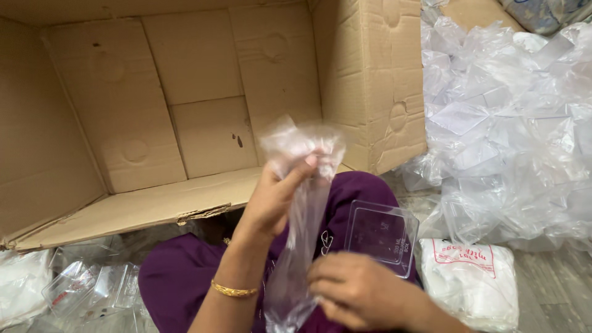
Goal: The person sits on the floor inside a large cardboard carton and packs clear plastic boxes. They open plastic bags, insert a plastic box into each bag, wrap the bag around it, and set the wrapped box aside, repeating the cycle.
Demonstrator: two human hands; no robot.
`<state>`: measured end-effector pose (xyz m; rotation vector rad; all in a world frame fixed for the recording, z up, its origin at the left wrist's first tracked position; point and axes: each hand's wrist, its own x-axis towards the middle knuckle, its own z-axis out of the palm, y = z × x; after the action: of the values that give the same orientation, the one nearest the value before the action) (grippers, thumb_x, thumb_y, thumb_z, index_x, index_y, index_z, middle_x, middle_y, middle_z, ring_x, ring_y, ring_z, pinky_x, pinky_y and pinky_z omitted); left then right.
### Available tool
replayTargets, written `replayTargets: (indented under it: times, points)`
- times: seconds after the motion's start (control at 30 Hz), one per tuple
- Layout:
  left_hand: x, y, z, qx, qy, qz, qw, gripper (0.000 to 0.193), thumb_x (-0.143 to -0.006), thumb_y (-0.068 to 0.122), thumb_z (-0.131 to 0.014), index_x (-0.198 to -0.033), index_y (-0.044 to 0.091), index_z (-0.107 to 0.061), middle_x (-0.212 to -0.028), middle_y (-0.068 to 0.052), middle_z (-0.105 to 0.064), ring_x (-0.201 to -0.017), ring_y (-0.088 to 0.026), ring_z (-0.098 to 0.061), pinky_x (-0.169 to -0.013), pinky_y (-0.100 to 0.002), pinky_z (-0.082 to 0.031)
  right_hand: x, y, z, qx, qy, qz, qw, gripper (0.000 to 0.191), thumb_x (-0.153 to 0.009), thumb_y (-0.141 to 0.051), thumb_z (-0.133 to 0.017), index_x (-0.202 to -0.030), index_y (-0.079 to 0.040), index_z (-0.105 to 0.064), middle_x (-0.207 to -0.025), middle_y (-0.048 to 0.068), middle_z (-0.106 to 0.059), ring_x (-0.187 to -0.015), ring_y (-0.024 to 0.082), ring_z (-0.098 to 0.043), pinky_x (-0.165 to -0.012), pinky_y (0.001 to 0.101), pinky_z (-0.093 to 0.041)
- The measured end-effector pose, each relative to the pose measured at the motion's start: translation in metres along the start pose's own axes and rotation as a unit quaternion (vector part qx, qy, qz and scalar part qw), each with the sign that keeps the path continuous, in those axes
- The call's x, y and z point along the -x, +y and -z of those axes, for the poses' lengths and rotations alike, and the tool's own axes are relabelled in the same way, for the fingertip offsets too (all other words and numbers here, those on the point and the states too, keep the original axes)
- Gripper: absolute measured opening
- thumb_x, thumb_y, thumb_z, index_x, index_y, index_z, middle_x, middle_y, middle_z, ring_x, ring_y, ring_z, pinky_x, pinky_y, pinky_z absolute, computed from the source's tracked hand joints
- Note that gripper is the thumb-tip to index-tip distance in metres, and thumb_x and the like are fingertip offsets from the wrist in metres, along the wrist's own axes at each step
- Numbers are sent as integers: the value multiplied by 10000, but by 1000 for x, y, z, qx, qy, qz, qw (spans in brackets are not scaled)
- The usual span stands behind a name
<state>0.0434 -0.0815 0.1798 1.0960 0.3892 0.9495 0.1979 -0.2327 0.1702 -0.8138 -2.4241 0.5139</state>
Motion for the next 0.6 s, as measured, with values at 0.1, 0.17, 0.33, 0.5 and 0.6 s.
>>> replayTargets:
  times: [0.1,0.17,0.33,0.5,0.6]
  points:
    - [0,-12,13,-55,42,-6,998,270,-1020,230,-721,-1068,-35,-745,-964,-61,-725,-884,-144,-650,-784,-300,-520,6,-3,-7,-45,-66,-13,997,199,-935,-125,-712,-1109,-28,-701,-1229,115,-701,-1201,292,-680,-1030,407,-552]
    - [1,-21,12,-120,70,-6,990,242,-949,239,-715,-1058,28,-762,-945,-3,-747,-878,-100,-661,-783,-269,-529,9,0,7,-63,14,6,998,315,-923,-258,-766,-1127,-26,-704,-1241,121,-709,-1219,296,-674,-1045,408,-545]
    - [7,-23,-10,-198,-105,36,974,326,-969,307,-686,-1142,33,-729,-1023,-9,-748,-935,-86,-671,-844,-264,-551,2,28,53,-30,388,-142,910,469,-919,-213,-715,-1286,43,-573,-1297,135,-588,-1202,205,-592,-1014,338,-490]
    - [11,-9,-21,-265,-128,32,955,354,-1013,322,-656,-1145,7,-749,-999,-46,-757,-921,-93,-663,-847,-281,-555,13,53,52,-171,339,-334,863,152,-910,-92,-739,-1023,8,-749,-851,6,-743,-750,54,-649,-663,206,-524]
    - [8,-13,-27,-200,-84,-23,976,294,-1017,258,-678,-1130,-9,-729,-1008,-46,-757,-943,-103,-688,-871,-274,-563,26,57,40,-182,355,-354,846,123,-957,-91,-713,-1012,15,-742,-791,-1,-685,-672,33,-562,-585,191,-441]
